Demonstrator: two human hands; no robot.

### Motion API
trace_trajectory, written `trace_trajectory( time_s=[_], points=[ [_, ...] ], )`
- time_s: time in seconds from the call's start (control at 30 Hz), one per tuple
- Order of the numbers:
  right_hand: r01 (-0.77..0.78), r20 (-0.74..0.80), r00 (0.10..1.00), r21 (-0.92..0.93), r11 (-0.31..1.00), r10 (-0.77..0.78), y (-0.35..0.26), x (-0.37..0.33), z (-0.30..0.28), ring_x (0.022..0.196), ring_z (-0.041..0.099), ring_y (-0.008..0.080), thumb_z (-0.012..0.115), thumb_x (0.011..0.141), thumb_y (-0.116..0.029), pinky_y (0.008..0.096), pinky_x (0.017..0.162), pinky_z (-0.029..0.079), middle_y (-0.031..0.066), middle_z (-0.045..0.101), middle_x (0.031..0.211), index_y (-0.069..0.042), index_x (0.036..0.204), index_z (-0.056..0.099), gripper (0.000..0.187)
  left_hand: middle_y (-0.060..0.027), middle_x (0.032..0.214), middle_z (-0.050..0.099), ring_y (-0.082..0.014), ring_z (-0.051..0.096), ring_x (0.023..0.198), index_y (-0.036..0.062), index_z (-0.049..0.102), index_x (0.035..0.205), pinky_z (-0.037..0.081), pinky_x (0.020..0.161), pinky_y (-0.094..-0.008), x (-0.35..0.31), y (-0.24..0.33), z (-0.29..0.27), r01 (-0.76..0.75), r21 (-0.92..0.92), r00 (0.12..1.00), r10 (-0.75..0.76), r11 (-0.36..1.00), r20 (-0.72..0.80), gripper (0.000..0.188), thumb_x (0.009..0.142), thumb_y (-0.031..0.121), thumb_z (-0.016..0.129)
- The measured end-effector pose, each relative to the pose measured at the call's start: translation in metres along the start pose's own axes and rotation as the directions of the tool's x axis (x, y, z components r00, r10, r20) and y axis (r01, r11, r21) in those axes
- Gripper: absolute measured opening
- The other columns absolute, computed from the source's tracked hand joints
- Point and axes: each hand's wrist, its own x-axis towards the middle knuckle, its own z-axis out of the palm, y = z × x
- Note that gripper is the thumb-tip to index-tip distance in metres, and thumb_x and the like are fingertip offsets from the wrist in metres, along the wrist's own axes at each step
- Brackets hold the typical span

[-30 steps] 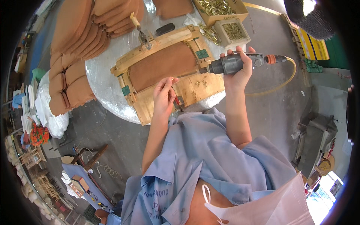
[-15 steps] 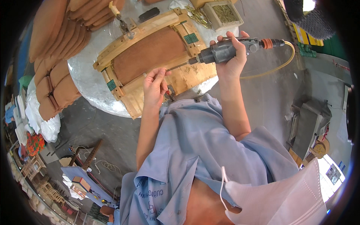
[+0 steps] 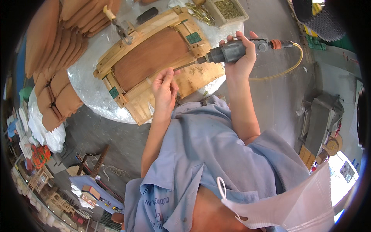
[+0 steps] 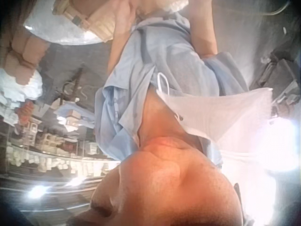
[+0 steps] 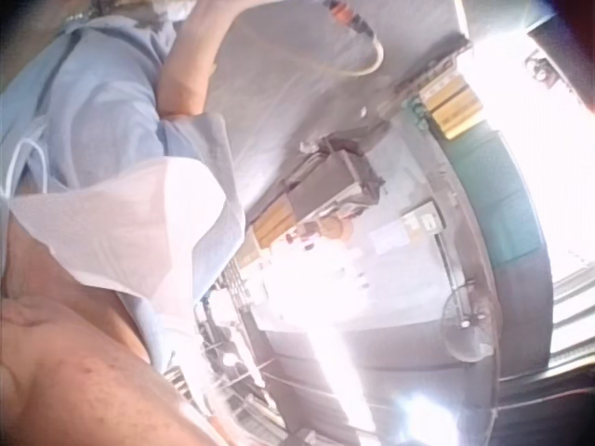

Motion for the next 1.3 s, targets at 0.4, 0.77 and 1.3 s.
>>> trace_trajectory(
  time_s=[0.4, 0.77, 1.3],
  points=[
    [0.110, -0.196, 0.975, 0.036, 0.993, -0.101, -0.032, 0.004, -0.031, 0.099, 0.066, 0.0322, 0.068, 0.091, -0.009, 0.0543, 0.082, 0.058, 0.0165, 0.062, 0.117, -0.015, 0.141, 0.038, 0.058, -0.0109, 0.105, 0.079, -0.0085, 0.064, 0.058, 0.0044, 0.072, 0.117, 0.043, 0.046, -0.0253, 0.012, -0.052, -0.010, 0.086, 0.195, 0.996, -0.079, 0.977, -0.043, 0.023, 0.107, 0.025, 0.070],
    [0.256, -0.351, 0.907, 0.016, 0.967, -0.234, -0.071, -0.010, -0.086, 0.101, 0.064, 0.0317, 0.070, 0.090, -0.011, 0.0550, 0.083, 0.057, 0.0141, 0.062, 0.119, -0.019, 0.141, 0.040, 0.059, -0.0128, 0.075, 0.073, -0.0342, 0.075, 0.070, 0.0142, 0.067, 0.109, 0.056, 0.056, -0.0489, 0.045, -0.140, -0.008, -0.904, 0.343, 0.428, -0.510, -0.257, 0.746, 0.016, 0.093, 0.017, 0.064],
    [0.275, -0.436, 0.864, -0.007, 0.961, -0.250, -0.076, 0.003, -0.110, 0.101, 0.065, 0.0317, 0.071, 0.090, -0.013, 0.0544, 0.083, 0.058, 0.0133, 0.062, 0.118, -0.019, 0.142, 0.040, 0.061, -0.0070, 0.072, 0.073, -0.0291, 0.076, 0.067, 0.0117, 0.061, 0.121, 0.058, 0.054, -0.0429, 0.053, -0.179, -0.031, -0.909, 0.256, 0.405, -0.546, -0.330, 0.733, 0.029, 0.093, 0.019, 0.064]
  ],
)
